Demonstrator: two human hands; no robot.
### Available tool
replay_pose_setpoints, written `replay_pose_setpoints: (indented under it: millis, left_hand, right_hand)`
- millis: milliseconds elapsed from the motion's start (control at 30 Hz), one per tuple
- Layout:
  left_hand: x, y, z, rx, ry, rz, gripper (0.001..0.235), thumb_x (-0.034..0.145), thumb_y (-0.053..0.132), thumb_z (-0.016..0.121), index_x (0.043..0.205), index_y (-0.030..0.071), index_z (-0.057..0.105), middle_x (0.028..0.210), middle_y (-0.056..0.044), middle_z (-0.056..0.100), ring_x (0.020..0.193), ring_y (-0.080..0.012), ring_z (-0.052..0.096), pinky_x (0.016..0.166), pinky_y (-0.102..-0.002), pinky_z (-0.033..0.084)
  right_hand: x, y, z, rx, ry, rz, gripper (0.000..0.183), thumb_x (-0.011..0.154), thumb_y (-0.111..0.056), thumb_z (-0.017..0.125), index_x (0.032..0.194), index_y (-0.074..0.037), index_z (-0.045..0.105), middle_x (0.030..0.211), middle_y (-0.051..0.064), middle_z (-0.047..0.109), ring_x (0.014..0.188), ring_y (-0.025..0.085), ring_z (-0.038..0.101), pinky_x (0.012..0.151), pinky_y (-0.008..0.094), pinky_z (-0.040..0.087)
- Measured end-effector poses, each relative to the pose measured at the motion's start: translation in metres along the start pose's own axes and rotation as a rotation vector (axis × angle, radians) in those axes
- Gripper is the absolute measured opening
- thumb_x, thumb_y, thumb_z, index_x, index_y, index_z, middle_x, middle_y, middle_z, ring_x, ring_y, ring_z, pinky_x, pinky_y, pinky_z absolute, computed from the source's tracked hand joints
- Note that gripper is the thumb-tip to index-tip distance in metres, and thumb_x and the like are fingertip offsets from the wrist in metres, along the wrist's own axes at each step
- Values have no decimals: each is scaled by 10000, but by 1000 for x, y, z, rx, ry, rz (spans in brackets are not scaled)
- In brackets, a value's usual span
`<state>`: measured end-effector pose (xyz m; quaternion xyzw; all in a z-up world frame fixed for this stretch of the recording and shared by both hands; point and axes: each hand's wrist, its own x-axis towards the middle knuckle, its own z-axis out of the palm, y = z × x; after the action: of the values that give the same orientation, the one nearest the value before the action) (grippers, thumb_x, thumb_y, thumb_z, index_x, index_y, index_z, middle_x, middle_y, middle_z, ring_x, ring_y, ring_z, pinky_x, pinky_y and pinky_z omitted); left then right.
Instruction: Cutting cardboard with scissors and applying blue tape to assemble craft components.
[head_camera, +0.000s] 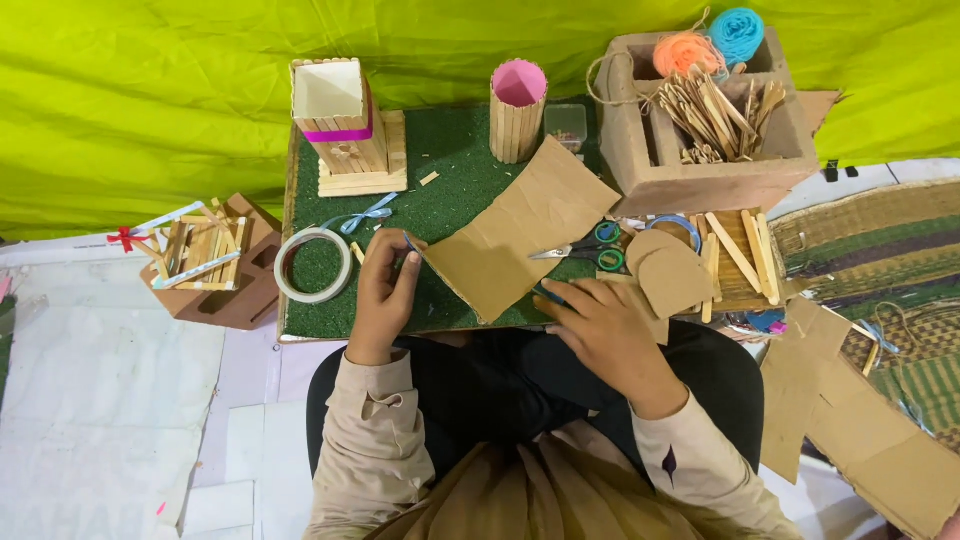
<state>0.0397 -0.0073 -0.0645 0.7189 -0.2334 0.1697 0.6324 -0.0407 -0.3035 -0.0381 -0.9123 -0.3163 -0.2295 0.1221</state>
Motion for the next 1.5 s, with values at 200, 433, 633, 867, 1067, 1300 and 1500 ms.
replay_pose_setpoints:
  millis: [200, 433, 633, 867, 1067, 1300, 1500]
  left_hand:
    - [1, -1, 0, 55, 56, 14, 160, 1075, -15, 441, 1051, 19, 596, 1039, -114, 568, 1004, -266, 609, 926, -406, 511]
    - [-1, -1, 1, 103, 55, 21, 148, 1091, -5, 427, 1047, 18, 566, 1049, -127, 570, 1014, -276, 615, 915, -407, 507]
    - [-6, -9, 4, 106, 35, 44, 102, 1077, -34, 447, 1097, 1, 541, 1051, -170, 578, 1066, -335, 590, 1014, -473, 441]
    - [-3, -7, 6, 145, -16, 61, 76, 1114, -44, 398, 1163, -17, 450, 1109, -190, 492, 1124, -345, 551, 1080, -481, 395]
    - [-6, 9, 15, 225, -24, -115, 84, 1120, 9, 399, 1204, 2, 396, 1173, -176, 495, 1141, -305, 551, 1076, -399, 402]
    - [-7, 14, 18, 289, -39, -138, 94, 1147, 21, 375, 1227, -23, 395, 1209, -207, 519, 1088, -279, 500, 1050, -378, 389]
    - [-6, 16, 20, 316, -33, -95, 85, 1124, -4, 397, 1199, -40, 416, 1188, -207, 518, 1064, -286, 484, 1039, -380, 379]
  right_hand:
    - [21, -14, -28, 545, 186, 134, 46, 936, 97, 668, 924, 140, 679, 925, 236, 746, 871, 411, 710, 732, 478, 590]
    - [-8, 17, 2, 778, 330, 180, 155, 855, 48, 771, 1000, 1, 801, 993, 106, 799, 863, 241, 774, 741, 353, 628]
    - [-53, 75, -41, -311, 463, 438, 127, 924, -106, 882, 870, -46, 784, 808, 119, 686, 715, 284, 666, 664, 367, 559]
    - [-168, 158, -42, -192, 685, 730, 167, 887, 132, 853, 978, -4, 819, 904, 180, 760, 768, 343, 695, 675, 385, 558]
    - [-218, 179, 1, -81, 481, 924, 192, 812, 91, 723, 991, 40, 774, 1074, 139, 749, 936, 325, 699, 848, 380, 545]
    - [-268, 199, 48, -172, -3, 1091, 220, 820, -173, 713, 1007, -192, 827, 1030, -5, 781, 978, 312, 624, 998, 467, 420]
    - [-252, 191, 34, -219, 76, 1079, 165, 859, -171, 695, 951, -162, 832, 1075, -23, 789, 914, 328, 618, 894, 436, 431]
